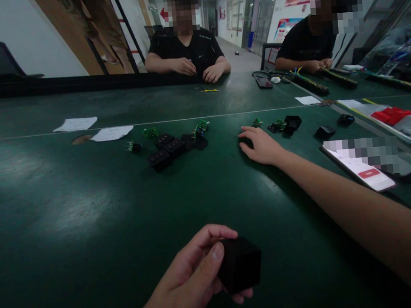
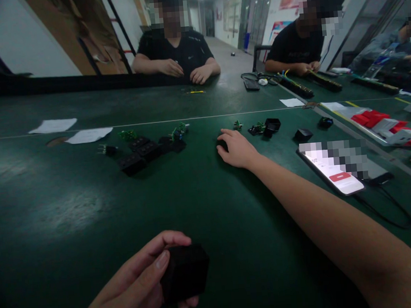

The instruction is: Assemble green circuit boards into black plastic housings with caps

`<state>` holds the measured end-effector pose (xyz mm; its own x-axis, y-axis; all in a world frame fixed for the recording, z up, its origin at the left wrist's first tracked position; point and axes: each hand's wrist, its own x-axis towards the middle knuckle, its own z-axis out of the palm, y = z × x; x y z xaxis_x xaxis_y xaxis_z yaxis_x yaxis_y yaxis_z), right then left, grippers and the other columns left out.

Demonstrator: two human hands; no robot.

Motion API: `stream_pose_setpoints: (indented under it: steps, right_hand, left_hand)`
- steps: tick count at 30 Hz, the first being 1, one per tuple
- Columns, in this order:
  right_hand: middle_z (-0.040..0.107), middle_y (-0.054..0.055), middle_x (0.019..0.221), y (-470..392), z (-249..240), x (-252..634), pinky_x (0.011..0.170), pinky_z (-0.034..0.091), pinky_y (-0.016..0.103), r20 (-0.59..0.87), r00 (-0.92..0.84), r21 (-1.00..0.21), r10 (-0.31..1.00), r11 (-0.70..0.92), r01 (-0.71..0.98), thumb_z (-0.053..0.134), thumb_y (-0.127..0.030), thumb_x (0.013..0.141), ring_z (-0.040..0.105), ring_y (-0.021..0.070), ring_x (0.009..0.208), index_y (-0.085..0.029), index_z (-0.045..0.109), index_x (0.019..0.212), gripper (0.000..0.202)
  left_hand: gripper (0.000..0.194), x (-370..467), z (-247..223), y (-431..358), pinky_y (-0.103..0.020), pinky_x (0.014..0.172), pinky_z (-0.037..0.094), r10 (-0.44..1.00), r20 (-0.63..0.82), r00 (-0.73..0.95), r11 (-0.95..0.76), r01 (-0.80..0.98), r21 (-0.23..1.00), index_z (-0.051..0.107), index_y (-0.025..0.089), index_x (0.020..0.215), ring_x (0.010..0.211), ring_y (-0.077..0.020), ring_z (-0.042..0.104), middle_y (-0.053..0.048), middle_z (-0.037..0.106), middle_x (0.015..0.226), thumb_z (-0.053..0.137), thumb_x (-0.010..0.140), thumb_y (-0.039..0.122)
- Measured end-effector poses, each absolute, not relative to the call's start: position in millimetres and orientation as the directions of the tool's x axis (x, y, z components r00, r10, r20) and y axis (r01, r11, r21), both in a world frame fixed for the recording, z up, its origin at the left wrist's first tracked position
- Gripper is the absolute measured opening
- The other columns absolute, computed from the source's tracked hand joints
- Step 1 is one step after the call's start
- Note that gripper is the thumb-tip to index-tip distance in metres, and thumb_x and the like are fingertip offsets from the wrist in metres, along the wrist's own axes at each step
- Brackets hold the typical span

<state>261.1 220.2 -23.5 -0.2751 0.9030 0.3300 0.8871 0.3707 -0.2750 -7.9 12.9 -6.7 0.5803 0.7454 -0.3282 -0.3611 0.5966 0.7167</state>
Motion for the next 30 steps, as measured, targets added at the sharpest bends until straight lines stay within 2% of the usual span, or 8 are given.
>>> stream_pose_setpoints:
  steps: [5,8,12,15,18,21,25,30]
  right_hand:
    - [0.062,0.018,0.149,219,-23,258,0.117,0.043,0.055,0.290,-0.225,-0.264,0.930,0.304,0.915,0.061,-0.036,0.096,0.056,0.0354,0.139,-0.016,0.070,0.127,0.038]
    - [0.056,0.021,0.152,218,-21,258,0.117,0.039,0.059,0.326,-0.113,-0.258,0.938,0.204,0.945,0.059,-0.040,0.097,0.049,0.0391,0.143,-0.014,0.068,0.128,0.042]
    - [0.042,0.034,0.155,216,-19,264,0.113,0.030,0.074,0.391,0.120,-0.271,0.912,-0.011,0.963,0.055,-0.042,0.096,0.035,0.0533,0.146,-0.001,0.065,0.127,0.053]
    - [0.044,0.039,0.151,215,-21,267,0.113,0.027,0.077,0.373,0.170,-0.273,0.912,-0.067,0.960,0.058,-0.043,0.095,0.033,0.0581,0.145,0.006,0.067,0.121,0.056]
    - [0.048,0.037,0.152,214,-25,265,0.116,0.028,0.074,0.358,0.102,-0.262,0.928,-0.005,0.965,0.055,-0.042,0.096,0.034,0.0552,0.147,0.004,0.069,0.118,0.053]
    - [0.054,0.028,0.153,215,-26,265,0.119,0.036,0.064,0.362,-0.006,-0.270,0.932,0.111,0.956,0.056,-0.037,0.095,0.043,0.0453,0.146,-0.003,0.070,0.121,0.045]
    - [0.063,0.019,0.145,219,-23,271,0.115,0.048,0.050,0.415,-0.035,-0.309,0.909,0.177,0.934,0.052,-0.019,0.090,0.060,0.0327,0.133,-0.011,0.063,0.133,0.045]
    - [0.066,0.021,0.134,222,-21,283,0.112,0.049,0.049,0.443,0.045,-0.326,0.895,0.114,0.938,0.050,-0.010,0.084,0.061,0.0335,0.127,-0.009,0.062,0.129,0.047]
  left_hand:
    - [0.028,-7,-6,13,-0.029,0.063,0.058,0.744,-0.323,0.585,0.609,-0.395,0.688,0.075,0.021,0.107,0.071,-0.0211,0.078,-0.006,0.081,0.088,0.077,0.093,0.045]
    - [0.025,-6,-6,14,-0.029,0.066,0.059,0.740,-0.344,0.578,0.616,-0.376,0.692,0.074,0.022,0.110,0.075,-0.0210,0.079,-0.007,0.081,0.091,0.073,0.097,0.043]
    - [0.025,-8,-6,14,-0.029,0.066,0.059,0.736,-0.323,0.595,0.608,-0.370,0.703,0.074,0.021,0.109,0.074,-0.0205,0.078,-0.006,0.081,0.090,0.072,0.097,0.044]
    - [0.024,-8,-4,12,-0.029,0.068,0.058,0.735,-0.335,0.590,0.608,-0.354,0.711,0.074,0.022,0.112,0.077,-0.0202,0.078,-0.006,0.081,0.092,0.070,0.100,0.041]
    - [0.025,-8,-1,12,-0.029,0.066,0.058,0.739,-0.336,0.583,0.608,-0.363,0.706,0.074,0.021,0.110,0.075,-0.0203,0.077,-0.006,0.080,0.090,0.073,0.097,0.043]
    - [0.028,-6,-1,13,-0.030,0.067,0.058,0.743,-0.356,0.566,0.609,-0.354,0.709,0.074,0.021,0.109,0.074,-0.0209,0.077,-0.006,0.080,0.090,0.075,0.094,0.045]
    - [0.030,-4,-4,14,-0.029,0.064,0.056,0.738,-0.337,0.584,0.609,-0.362,0.706,0.073,0.022,0.109,0.072,-0.0210,0.077,-0.006,0.079,0.089,0.076,0.093,0.047]
    - [0.028,-6,-5,12,-0.030,0.066,0.056,0.741,-0.342,0.577,0.607,-0.360,0.709,0.074,0.022,0.108,0.074,-0.0207,0.077,-0.007,0.080,0.090,0.076,0.094,0.045]
